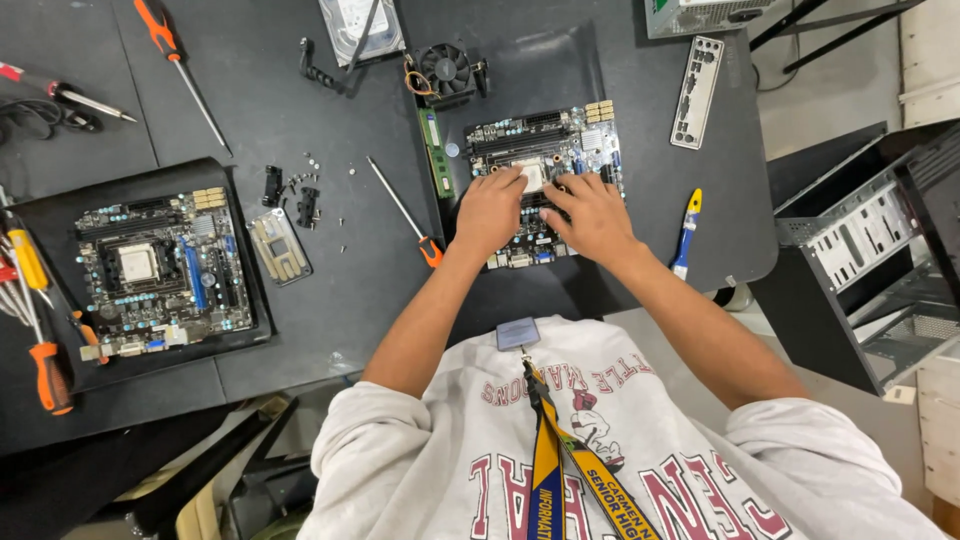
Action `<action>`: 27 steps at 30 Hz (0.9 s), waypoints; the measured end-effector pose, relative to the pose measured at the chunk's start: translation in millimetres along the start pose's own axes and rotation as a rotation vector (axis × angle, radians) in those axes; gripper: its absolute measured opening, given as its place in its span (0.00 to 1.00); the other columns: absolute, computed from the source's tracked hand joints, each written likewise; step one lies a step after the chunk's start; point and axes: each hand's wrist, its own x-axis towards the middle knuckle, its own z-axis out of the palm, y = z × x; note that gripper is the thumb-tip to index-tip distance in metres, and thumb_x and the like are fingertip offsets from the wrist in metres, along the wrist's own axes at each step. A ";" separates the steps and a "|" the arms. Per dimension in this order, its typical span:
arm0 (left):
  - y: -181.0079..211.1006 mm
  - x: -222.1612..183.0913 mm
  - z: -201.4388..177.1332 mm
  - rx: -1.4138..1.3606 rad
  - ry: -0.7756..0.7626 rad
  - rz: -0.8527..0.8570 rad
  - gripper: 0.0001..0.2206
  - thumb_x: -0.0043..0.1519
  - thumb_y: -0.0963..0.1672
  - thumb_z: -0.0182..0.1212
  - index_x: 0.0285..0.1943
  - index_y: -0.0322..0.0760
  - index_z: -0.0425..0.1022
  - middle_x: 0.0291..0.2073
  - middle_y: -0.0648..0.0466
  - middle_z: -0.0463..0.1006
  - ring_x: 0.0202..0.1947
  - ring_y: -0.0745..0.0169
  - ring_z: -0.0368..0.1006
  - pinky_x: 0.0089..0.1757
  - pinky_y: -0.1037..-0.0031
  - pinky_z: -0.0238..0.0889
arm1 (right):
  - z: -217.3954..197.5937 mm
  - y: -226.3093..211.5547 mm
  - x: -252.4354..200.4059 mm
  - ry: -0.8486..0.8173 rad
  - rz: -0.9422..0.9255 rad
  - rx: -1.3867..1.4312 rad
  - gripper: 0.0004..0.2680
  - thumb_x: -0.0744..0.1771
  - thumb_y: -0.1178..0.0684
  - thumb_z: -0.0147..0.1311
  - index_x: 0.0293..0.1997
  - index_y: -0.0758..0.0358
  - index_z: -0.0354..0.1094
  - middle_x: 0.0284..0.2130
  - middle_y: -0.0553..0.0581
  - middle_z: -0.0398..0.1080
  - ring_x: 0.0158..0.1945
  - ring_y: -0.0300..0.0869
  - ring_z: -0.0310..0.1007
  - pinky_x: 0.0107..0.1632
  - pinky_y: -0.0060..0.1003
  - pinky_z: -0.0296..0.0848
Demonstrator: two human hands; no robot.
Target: Cleaning a computer motherboard with a brush and installing internal components like CPU and RAM.
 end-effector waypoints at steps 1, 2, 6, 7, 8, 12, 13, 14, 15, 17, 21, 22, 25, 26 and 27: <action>-0.4 -0.7 0.1 -0.002 -0.003 -0.002 0.13 0.66 0.39 0.56 0.58 0.37 0.79 0.57 0.48 0.77 0.59 0.49 0.73 0.56 0.59 0.66 | 2.7 -0.6 -1.0 -0.004 0.001 0.002 0.13 0.72 0.43 0.51 0.61 0.50 0.73 0.52 0.55 0.71 0.59 0.49 0.68 0.52 0.48 0.72; -0.8 -1.4 0.3 -0.030 0.001 -0.008 0.13 0.66 0.39 0.56 0.58 0.36 0.79 0.58 0.47 0.77 0.60 0.48 0.73 0.56 0.59 0.65 | 5.6 -1.2 -1.9 0.007 -0.014 -0.037 0.13 0.71 0.42 0.51 0.60 0.50 0.73 0.53 0.55 0.70 0.59 0.48 0.67 0.51 0.47 0.72; -0.4 -1.9 -2.5 -0.071 0.001 -0.037 0.12 0.66 0.40 0.57 0.58 0.36 0.80 0.58 0.48 0.78 0.61 0.50 0.73 0.57 0.59 0.64 | 19.9 -0.7 -5.0 0.022 -0.032 -0.058 0.14 0.70 0.42 0.53 0.60 0.53 0.73 0.55 0.58 0.68 0.61 0.51 0.64 0.51 0.50 0.71; -0.6 -1.9 -2.0 -0.072 0.001 -0.040 0.12 0.66 0.40 0.57 0.58 0.36 0.80 0.58 0.48 0.78 0.61 0.50 0.73 0.57 0.59 0.64 | 20.0 -0.4 -4.7 0.019 -0.034 -0.057 0.14 0.70 0.42 0.53 0.60 0.53 0.73 0.55 0.58 0.68 0.61 0.51 0.64 0.51 0.50 0.71; -0.9 -2.0 -1.5 -0.080 0.005 -0.048 0.13 0.66 0.40 0.58 0.58 0.36 0.80 0.59 0.48 0.78 0.61 0.50 0.73 0.58 0.59 0.64 | 20.1 -0.1 -4.3 0.012 -0.027 -0.048 0.14 0.70 0.42 0.53 0.60 0.53 0.73 0.56 0.58 0.68 0.61 0.52 0.64 0.52 0.50 0.71; -1.2 -1.9 0.0 -0.125 -0.014 -0.091 0.14 0.66 0.42 0.58 0.59 0.37 0.79 0.60 0.49 0.78 0.62 0.51 0.72 0.60 0.59 0.62 | 18.3 -2.6 -3.1 -0.016 0.011 -0.023 0.13 0.69 0.45 0.55 0.58 0.54 0.75 0.57 0.59 0.67 0.62 0.52 0.62 0.53 0.50 0.68; -1.6 -2.5 1.7 -0.125 -0.013 -0.093 0.14 0.66 0.42 0.58 0.59 0.37 0.79 0.60 0.49 0.78 0.62 0.51 0.72 0.60 0.59 0.62 | 18.6 -3.2 -3.3 -0.017 0.010 -0.023 0.13 0.69 0.45 0.55 0.58 0.54 0.75 0.57 0.59 0.67 0.62 0.52 0.62 0.53 0.50 0.68; -1.6 -3.1 3.2 -0.121 -0.010 -0.100 0.13 0.66 0.43 0.59 0.58 0.39 0.80 0.59 0.50 0.78 0.62 0.52 0.72 0.59 0.59 0.62 | 18.6 -3.9 -3.7 -0.026 0.020 0.000 0.13 0.69 0.45 0.56 0.58 0.55 0.75 0.58 0.59 0.66 0.63 0.52 0.61 0.54 0.51 0.67; -2.4 -1.4 4.0 -0.116 -0.003 -0.106 0.13 0.65 0.44 0.61 0.57 0.40 0.81 0.58 0.51 0.79 0.61 0.53 0.73 0.59 0.60 0.62 | 17.9 -3.6 -2.1 -0.032 0.029 0.021 0.13 0.69 0.45 0.56 0.58 0.56 0.75 0.59 0.60 0.65 0.63 0.53 0.60 0.55 0.52 0.66; -14.5 3.4 3.8 -0.210 -0.026 -0.145 0.13 0.65 0.44 0.59 0.58 0.41 0.80 0.57 0.52 0.80 0.59 0.53 0.74 0.58 0.60 0.64 | 19.7 -1.1 -2.5 -0.056 0.061 0.098 0.14 0.69 0.45 0.56 0.59 0.56 0.75 0.60 0.59 0.65 0.65 0.53 0.59 0.57 0.54 0.65; -40.9 18.1 -29.4 -0.165 0.059 -0.217 0.10 0.65 0.45 0.60 0.52 0.46 0.82 0.45 0.52 0.82 0.49 0.50 0.79 0.51 0.59 0.69 | 6.7 -3.0 -8.4 0.002 0.117 0.372 0.10 0.71 0.51 0.54 0.53 0.61 0.77 0.59 0.64 0.66 0.65 0.59 0.61 0.57 0.57 0.66; -51.3 23.6 -34.7 -0.164 0.058 -0.218 0.10 0.65 0.45 0.60 0.52 0.46 0.82 0.45 0.52 0.82 0.49 0.50 0.79 0.51 0.59 0.69 | 2.1 -2.9 -10.5 0.002 0.117 0.374 0.10 0.71 0.51 0.54 0.53 0.61 0.77 0.59 0.64 0.66 0.65 0.59 0.61 0.57 0.57 0.66; -76.2 26.3 -35.5 0.202 0.105 -0.253 0.09 0.60 0.45 0.67 0.49 0.47 0.82 0.41 0.56 0.76 0.44 0.53 0.72 0.43 0.63 0.63 | -4.8 -1.1 -30.8 0.241 0.199 0.532 0.06 0.69 0.56 0.59 0.49 0.65 0.78 0.51 0.67 0.71 0.57 0.63 0.68 0.58 0.58 0.67; -83.1 25.8 -29.0 0.327 0.087 -0.228 0.09 0.56 0.45 0.71 0.44 0.47 0.82 0.39 0.55 0.74 0.42 0.53 0.70 0.41 0.63 0.60 | -4.8 3.4 -39.4 0.311 0.258 0.575 0.06 0.70 0.57 0.58 0.49 0.63 0.78 0.50 0.66 0.71 0.56 0.62 0.70 0.58 0.56 0.68; -90.0 27.5 -22.7 0.450 0.072 -0.199 0.09 0.51 0.45 0.75 0.39 0.46 0.83 0.37 0.54 0.73 0.39 0.53 0.68 0.38 0.63 0.57 | -5.3 8.7 -47.3 0.384 0.319 0.615 0.05 0.71 0.57 0.57 0.49 0.62 0.78 0.49 0.64 0.72 0.55 0.61 0.71 0.58 0.53 0.68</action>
